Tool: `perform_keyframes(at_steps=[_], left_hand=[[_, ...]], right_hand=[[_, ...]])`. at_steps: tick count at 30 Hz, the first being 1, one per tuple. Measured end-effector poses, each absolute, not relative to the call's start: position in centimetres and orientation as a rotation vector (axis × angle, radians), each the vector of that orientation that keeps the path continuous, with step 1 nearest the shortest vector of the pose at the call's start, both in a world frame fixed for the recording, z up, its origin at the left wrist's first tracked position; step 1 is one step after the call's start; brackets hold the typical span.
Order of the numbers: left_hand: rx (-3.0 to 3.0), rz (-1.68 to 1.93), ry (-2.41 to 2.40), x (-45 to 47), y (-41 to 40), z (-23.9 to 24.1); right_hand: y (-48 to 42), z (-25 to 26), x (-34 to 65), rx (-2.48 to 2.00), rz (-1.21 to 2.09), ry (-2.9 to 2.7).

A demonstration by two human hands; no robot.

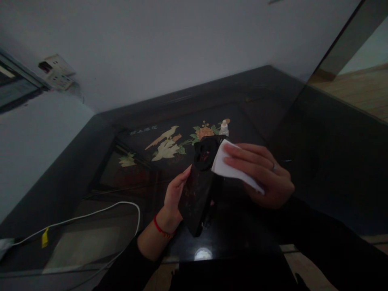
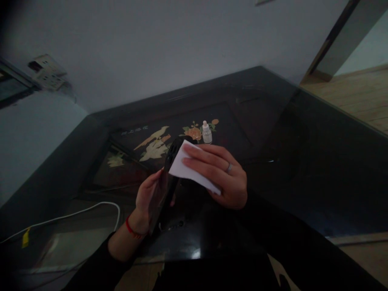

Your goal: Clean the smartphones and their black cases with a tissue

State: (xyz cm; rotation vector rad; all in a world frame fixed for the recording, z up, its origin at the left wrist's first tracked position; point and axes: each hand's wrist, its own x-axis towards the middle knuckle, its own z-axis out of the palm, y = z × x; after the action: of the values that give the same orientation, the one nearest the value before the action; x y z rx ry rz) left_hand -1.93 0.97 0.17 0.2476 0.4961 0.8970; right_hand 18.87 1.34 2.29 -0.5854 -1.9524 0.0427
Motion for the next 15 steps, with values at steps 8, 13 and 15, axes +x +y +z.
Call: perform_keyframes(at_steps=[8,13,15], left_hand=[[0.213,0.795,0.358,-1.9,0.6,1.1],[0.342,0.724,0.321,-1.2,0.1,1.7],[0.372,0.724,0.308,-1.0,0.1,1.7]], right_hand=[[1.9,2.0,18.9,-0.593,0.1,-1.844],[2.6,1.8,18.6,-0.751,0.362,-1.629],[3.1,1.7,18.7,-0.842,0.483,-1.522]])
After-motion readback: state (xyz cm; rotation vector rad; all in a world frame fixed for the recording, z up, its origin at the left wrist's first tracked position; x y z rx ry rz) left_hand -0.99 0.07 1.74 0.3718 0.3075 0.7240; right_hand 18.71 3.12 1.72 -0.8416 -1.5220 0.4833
